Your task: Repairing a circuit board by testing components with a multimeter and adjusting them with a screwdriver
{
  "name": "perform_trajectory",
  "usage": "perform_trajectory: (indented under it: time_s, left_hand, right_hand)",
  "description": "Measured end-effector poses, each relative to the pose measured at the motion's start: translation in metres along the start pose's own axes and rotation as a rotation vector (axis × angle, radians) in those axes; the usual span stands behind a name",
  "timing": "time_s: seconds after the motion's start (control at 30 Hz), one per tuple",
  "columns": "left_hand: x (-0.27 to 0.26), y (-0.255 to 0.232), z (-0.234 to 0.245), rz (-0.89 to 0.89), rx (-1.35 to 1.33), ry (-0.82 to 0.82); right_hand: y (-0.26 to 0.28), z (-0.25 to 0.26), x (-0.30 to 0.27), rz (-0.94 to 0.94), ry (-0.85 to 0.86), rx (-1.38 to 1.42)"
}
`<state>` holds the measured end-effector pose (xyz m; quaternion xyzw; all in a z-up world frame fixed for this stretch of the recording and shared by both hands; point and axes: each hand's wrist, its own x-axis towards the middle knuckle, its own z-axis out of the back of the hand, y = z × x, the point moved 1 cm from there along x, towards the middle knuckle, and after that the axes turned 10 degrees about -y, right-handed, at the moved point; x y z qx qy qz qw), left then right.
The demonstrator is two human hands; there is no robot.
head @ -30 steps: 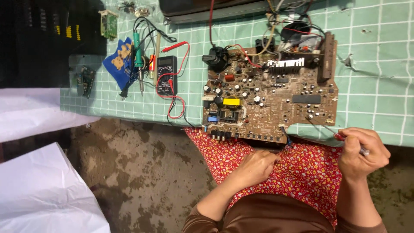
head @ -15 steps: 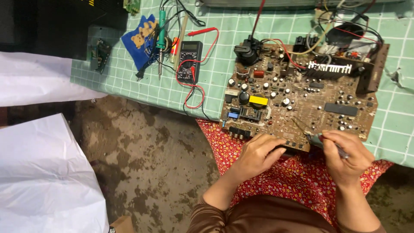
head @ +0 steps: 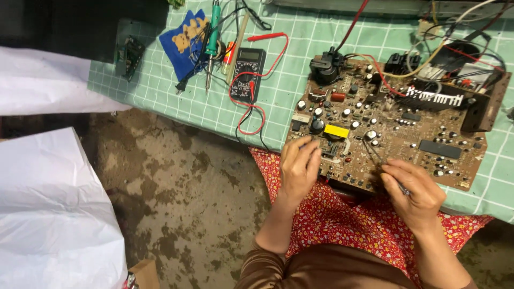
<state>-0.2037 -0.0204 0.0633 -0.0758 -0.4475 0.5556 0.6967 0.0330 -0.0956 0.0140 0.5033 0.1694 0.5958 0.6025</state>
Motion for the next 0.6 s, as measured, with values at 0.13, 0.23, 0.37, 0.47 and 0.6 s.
perform_trajectory:
  time_s: [0.13,0.23,0.37,0.47,0.6]
  left_hand:
    - [0.010,0.002,0.015,0.084,0.023,-0.006]
    - [0.008,0.011,0.020,0.105,0.054,-0.001]
    - [0.003,0.018,0.028,0.144,0.084,0.018]
    - [-0.002,0.021,0.030,0.149,0.084,0.021]
    - [-0.004,0.023,0.033,0.183,0.103,0.044]
  right_hand:
    - [-0.013,-0.001,-0.018,0.038,0.021,0.081]
    - [-0.010,-0.005,-0.025,0.084,0.077,0.096]
    - [-0.003,-0.009,-0.027,0.073,0.119,0.054]
    - [-0.005,-0.014,-0.030,0.069,0.125,0.107]
    - [0.006,-0.021,-0.025,0.075,0.166,0.126]
